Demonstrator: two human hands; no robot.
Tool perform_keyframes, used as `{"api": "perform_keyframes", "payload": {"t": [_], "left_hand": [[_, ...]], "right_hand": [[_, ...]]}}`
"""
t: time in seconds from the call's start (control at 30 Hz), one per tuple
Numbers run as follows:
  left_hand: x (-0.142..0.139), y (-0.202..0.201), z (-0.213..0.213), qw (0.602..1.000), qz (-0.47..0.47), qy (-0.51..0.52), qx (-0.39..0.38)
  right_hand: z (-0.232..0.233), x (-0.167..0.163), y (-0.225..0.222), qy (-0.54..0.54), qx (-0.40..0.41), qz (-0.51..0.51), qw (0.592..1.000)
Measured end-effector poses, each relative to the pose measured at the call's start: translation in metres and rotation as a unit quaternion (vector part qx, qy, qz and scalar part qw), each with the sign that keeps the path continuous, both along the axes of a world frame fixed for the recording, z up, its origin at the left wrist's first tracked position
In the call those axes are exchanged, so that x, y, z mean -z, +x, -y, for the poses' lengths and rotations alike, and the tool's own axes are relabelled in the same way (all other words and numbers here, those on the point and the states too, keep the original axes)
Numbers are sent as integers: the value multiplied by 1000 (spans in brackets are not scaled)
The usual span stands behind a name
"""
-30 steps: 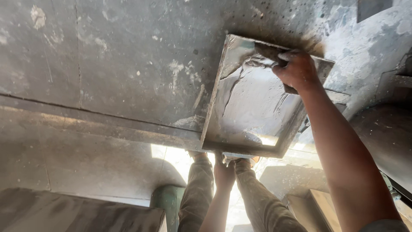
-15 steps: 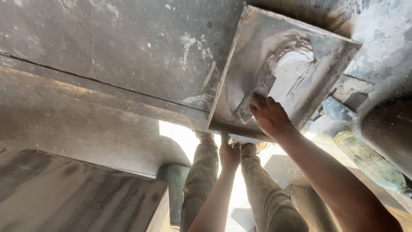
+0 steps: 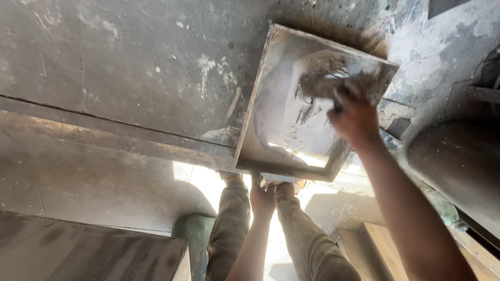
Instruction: The person scoops a gray compound from a tray and applies it to the edges and corners of a metal frame using a trowel. They smooth the compound along the seams and wipe excess material from the trowel onto the frame.
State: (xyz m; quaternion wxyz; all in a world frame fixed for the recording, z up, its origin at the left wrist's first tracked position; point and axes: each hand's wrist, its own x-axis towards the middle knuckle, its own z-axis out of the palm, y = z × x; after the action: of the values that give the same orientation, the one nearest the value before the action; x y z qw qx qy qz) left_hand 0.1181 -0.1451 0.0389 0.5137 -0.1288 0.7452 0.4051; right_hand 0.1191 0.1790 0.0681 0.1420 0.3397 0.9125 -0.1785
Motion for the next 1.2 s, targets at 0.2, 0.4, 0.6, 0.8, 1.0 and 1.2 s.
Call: {"api": "perform_keyframes", "payload": {"t": [0.2, 0.4, 0.6, 0.8, 1.0, 1.2], "left_hand": [[3, -1, 4, 999, -36, -2, 40], [3, 2, 0, 995, -47, -41, 80], [7, 9, -5, 991, -54, -81, 97], [1, 5, -3, 995, -41, -51, 79], [-2, 4, 8, 998, -33, -8, 53], [-6, -2, 11, 999, -16, 14, 38]], "right_hand": [[-55, 51, -56, 140, -77, 1, 987], [28, 49, 20, -91, 319, 129, 934], [111, 72, 8, -364, 730, -149, 559], [56, 26, -4, -446, 749, -214, 441], [52, 27, 22, -56, 237, -171, 955], [171, 46, 65, -126, 26, 97, 987]]}}
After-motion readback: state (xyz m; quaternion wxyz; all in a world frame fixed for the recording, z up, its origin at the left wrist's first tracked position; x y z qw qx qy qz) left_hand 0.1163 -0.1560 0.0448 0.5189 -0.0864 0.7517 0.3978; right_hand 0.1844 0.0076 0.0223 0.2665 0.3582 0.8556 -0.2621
